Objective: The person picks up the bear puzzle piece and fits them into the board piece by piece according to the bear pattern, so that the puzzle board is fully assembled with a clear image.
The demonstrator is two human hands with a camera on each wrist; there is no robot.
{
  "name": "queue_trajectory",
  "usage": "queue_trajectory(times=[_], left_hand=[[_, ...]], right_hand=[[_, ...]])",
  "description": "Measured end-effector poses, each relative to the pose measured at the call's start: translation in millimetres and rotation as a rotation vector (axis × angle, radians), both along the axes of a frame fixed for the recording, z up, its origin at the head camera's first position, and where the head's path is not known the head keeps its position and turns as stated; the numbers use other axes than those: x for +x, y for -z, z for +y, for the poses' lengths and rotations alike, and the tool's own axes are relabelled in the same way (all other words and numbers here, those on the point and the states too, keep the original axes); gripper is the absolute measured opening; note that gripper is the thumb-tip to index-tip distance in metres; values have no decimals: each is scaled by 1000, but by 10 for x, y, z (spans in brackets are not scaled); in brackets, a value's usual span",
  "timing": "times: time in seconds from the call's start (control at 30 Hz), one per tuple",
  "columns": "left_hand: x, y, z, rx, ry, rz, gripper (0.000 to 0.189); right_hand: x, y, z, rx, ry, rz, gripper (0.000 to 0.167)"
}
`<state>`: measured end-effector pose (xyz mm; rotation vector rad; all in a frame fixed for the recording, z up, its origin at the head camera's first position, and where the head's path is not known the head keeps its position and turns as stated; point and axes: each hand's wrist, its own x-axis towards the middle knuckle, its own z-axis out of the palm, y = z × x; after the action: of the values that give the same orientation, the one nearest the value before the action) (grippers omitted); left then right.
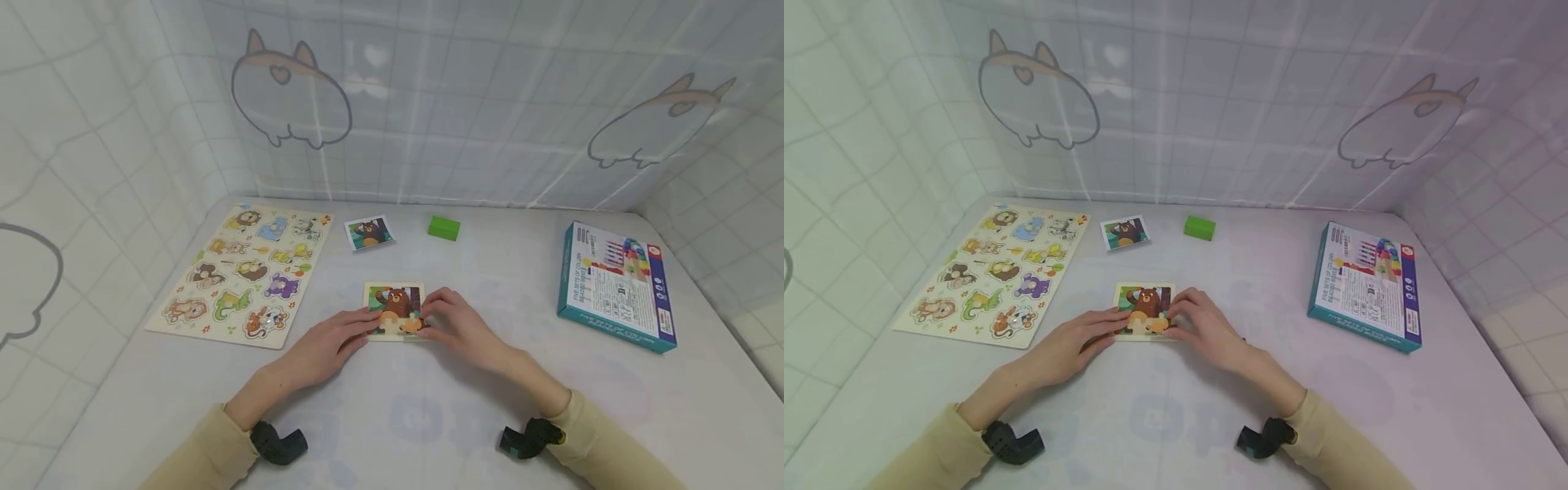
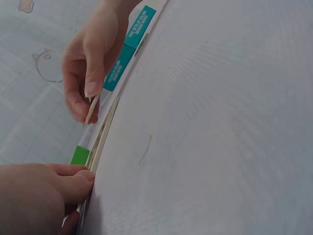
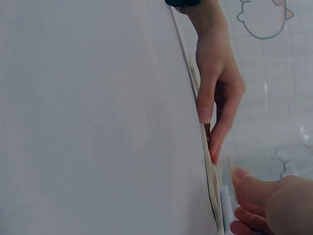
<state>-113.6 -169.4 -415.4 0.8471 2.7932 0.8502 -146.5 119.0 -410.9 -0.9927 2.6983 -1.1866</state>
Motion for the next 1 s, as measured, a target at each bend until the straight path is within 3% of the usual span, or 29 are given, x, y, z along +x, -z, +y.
queue_trajectory(times=[0.2, 0.37, 1.0], left_hand=[[-10, 13, -7, 1, 14, 9, 40], [-8, 16, -11, 0, 9, 4, 40], [9, 11, -1, -26, -6, 7, 43]], right_hand=[[-35, 6, -180, 5, -9, 50, 21], [-64, 12, -267, -1, -17, 34, 23], [-74, 139, -306, 7, -18, 81, 22]])
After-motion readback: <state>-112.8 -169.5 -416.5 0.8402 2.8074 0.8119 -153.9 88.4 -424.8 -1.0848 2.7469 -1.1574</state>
